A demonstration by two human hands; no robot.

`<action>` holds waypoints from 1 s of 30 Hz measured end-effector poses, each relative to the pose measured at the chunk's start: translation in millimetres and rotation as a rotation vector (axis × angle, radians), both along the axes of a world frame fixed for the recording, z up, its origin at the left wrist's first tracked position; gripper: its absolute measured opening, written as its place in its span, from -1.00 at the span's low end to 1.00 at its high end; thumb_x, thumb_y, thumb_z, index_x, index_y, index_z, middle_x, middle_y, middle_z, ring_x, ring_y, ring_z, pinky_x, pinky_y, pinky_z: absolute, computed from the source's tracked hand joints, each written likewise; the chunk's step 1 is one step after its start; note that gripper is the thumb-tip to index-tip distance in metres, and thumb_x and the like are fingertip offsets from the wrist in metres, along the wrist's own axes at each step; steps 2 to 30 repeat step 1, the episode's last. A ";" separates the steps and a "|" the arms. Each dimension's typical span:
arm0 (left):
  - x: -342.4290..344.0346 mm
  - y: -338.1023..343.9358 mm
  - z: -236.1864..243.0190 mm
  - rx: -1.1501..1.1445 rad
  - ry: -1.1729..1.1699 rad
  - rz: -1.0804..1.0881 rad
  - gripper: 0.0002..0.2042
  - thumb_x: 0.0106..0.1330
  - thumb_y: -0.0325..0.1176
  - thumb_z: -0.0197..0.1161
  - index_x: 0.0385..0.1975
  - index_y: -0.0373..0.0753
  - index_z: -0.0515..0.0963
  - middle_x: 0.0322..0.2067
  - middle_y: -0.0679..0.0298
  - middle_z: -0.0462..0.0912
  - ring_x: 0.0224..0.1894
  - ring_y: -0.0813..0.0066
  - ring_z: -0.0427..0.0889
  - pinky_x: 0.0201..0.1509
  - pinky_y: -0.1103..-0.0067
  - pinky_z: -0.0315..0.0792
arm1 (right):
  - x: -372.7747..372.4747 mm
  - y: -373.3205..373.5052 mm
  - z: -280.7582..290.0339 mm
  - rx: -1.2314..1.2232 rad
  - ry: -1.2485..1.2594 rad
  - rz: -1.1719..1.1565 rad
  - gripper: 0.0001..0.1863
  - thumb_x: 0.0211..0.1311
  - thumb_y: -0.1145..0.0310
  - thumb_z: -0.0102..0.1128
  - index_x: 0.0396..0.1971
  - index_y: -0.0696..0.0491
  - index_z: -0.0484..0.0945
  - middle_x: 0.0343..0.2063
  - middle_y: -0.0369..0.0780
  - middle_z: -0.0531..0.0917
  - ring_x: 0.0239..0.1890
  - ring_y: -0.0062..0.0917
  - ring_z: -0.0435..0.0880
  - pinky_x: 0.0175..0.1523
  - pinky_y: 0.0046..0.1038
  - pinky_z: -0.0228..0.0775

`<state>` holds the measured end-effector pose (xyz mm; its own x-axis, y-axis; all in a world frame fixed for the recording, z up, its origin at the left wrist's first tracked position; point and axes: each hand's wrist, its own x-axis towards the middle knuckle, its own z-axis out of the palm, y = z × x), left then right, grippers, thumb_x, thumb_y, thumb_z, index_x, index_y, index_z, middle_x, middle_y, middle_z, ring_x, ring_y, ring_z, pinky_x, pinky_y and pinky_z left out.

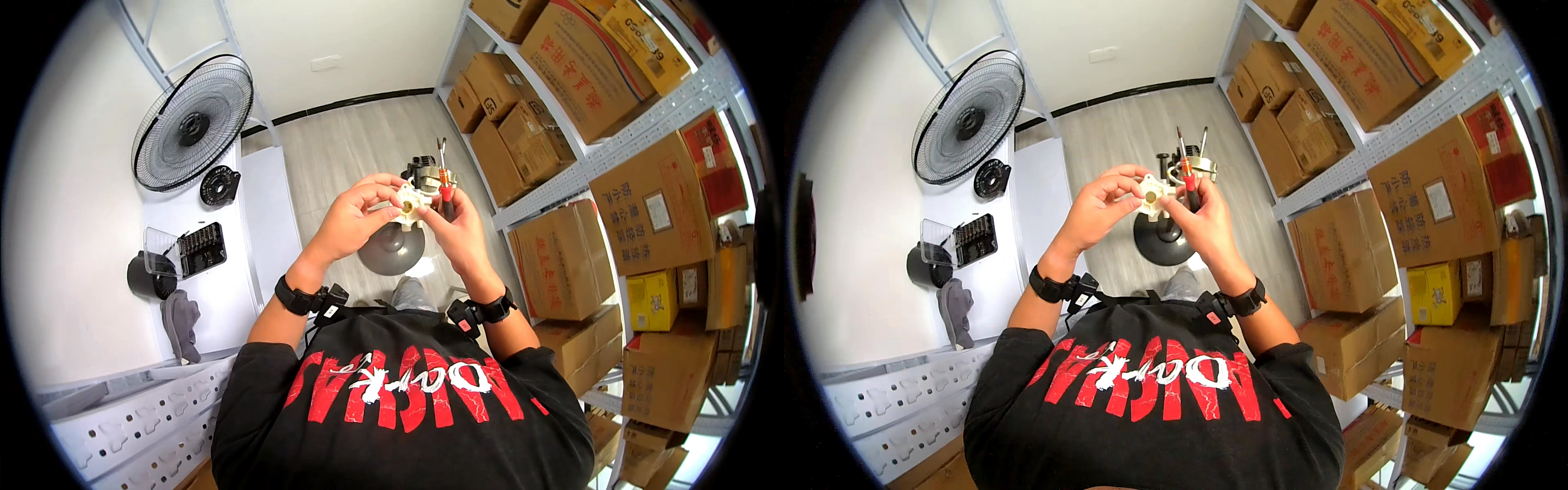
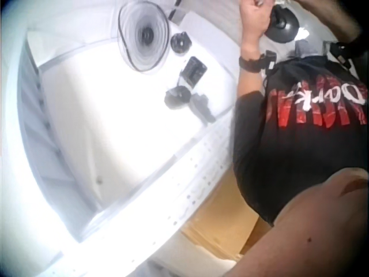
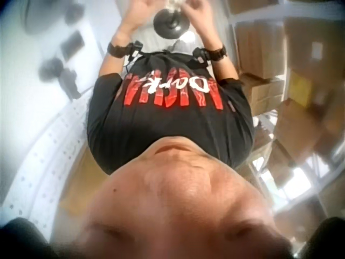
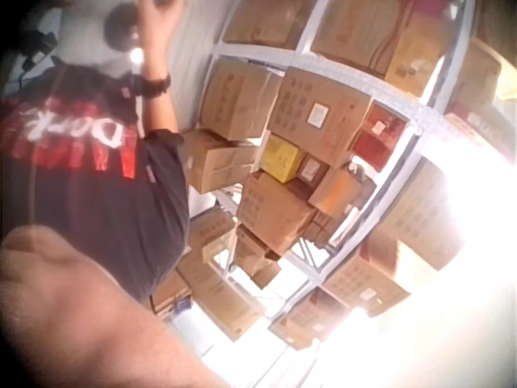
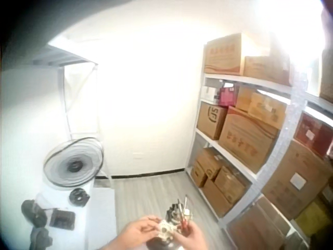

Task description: The person uses a screwdriver to disassemble a small electrical component, likely a fan motor or switch, held in a stand. They remove a white plastic part, manipulate internal wires, and attempt to reassemble the unit.

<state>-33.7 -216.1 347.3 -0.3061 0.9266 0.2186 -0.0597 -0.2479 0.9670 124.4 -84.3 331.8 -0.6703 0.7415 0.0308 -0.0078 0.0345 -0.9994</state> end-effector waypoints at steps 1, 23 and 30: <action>0.4 -1.1 -3.2 -0.039 -0.043 -0.040 -0.91 0.36 -0.56 0.16 -0.23 -0.29 0.57 0.23 0.18 0.28 0.23 0.30 0.42 0.26 0.47 0.38 | 4.4 -1.7 3.4 -0.078 -0.063 0.027 -0.73 0.19 0.48 0.34 -0.16 0.10 0.46 -0.36 -0.43 0.52 -0.32 -0.80 0.44 -0.22 -0.71 0.31; 0.4 -1.1 -3.2 -0.039 -0.043 -0.040 -0.91 0.36 -0.56 0.16 -0.23 -0.29 0.57 0.23 0.18 0.28 0.23 0.30 0.42 0.26 0.47 0.38 | 4.4 -1.7 3.4 -0.078 -0.063 0.027 -0.73 0.19 0.48 0.34 -0.16 0.10 0.46 -0.36 -0.43 0.52 -0.32 -0.80 0.44 -0.22 -0.71 0.31; 0.4 -1.1 -3.2 -0.039 -0.043 -0.040 -0.91 0.36 -0.56 0.16 -0.23 -0.29 0.57 0.23 0.18 0.28 0.23 0.30 0.42 0.26 0.47 0.38 | 4.4 -1.7 3.4 -0.078 -0.063 0.027 -0.73 0.19 0.48 0.34 -0.16 0.10 0.46 -0.36 -0.43 0.52 -0.32 -0.80 0.44 -0.22 -0.71 0.31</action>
